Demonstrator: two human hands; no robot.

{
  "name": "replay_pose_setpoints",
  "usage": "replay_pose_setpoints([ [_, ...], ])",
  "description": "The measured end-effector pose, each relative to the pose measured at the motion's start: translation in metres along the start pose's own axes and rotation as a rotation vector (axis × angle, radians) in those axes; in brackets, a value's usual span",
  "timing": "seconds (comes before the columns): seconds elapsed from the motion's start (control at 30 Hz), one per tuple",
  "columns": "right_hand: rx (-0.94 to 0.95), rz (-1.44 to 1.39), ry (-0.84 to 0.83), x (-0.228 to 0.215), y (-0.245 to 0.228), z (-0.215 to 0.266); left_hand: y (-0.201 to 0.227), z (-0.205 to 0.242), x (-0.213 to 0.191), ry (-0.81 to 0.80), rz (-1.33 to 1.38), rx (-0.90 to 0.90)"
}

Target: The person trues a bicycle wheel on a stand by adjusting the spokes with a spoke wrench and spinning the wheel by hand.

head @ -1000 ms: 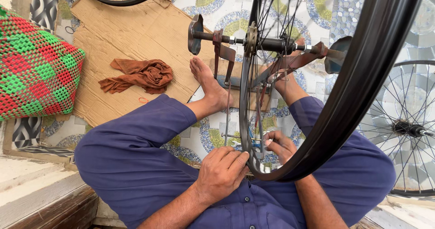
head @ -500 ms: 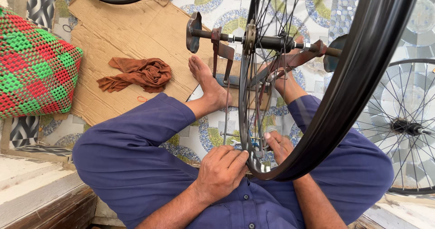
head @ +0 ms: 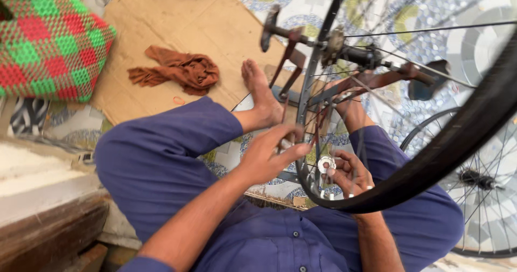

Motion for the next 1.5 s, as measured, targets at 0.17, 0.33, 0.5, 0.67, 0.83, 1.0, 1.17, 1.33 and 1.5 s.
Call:
replay_pose_setpoints([
  [0.17, 0.113, -0.003, -0.046, 0.02, -0.017, 0.003, -0.009, -0.032, 0.032, -0.163, 0.22, 0.034],
  [0.33, 0.137, 0.08, -0.067, 0.023, -0.026, -0.007, -0.023, -0.032, 0.036, -0.165, 0.208, 0.025],
  [0.5, 0.118, 0.127, -0.067, 0.02, -0.034, -0.005, -0.03, -0.035, 0.038, -0.19, 0.208, 0.037],
  [0.67, 0.11, 0.077, -0.031, 0.02, -0.03, -0.006, -0.033, -0.036, 0.039, -0.188, 0.215, 0.029],
  [0.83, 0.047, 0.382, -0.001, 0.028, -0.037, -0.009, -0.035, -0.036, 0.041, -0.178, 0.206, 0.015],
  [1.0, 0.001, 0.442, -0.193, 0.03, -0.05, -0.016, -0.032, -0.036, 0.039, -0.178, 0.195, 0.021],
  [1.17, -0.052, 0.465, -0.259, 0.037, -0.031, -0.023, -0.032, -0.035, 0.04, -0.159, 0.194, 0.031],
  [1.33, -0.071, 0.819, 0.197, 0.044, -0.033, -0.015, -0.03, -0.035, 0.039, -0.157, 0.213, 0.031],
  [1.5, 0.094, -0.015, -0.163, 0.042, -0.052, -0.007, -0.01, -0.03, 0.03, -0.187, 0.202, 0.011],
])
Point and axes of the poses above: each hand's wrist, its own z-axis away from the middle knuckle, its own x-axis out of the palm, y = z × x, the point moved 5 cm from there along -z, towards the middle knuckle, and after that the axes turned 3 degrees about x, right-handed, at the moved point
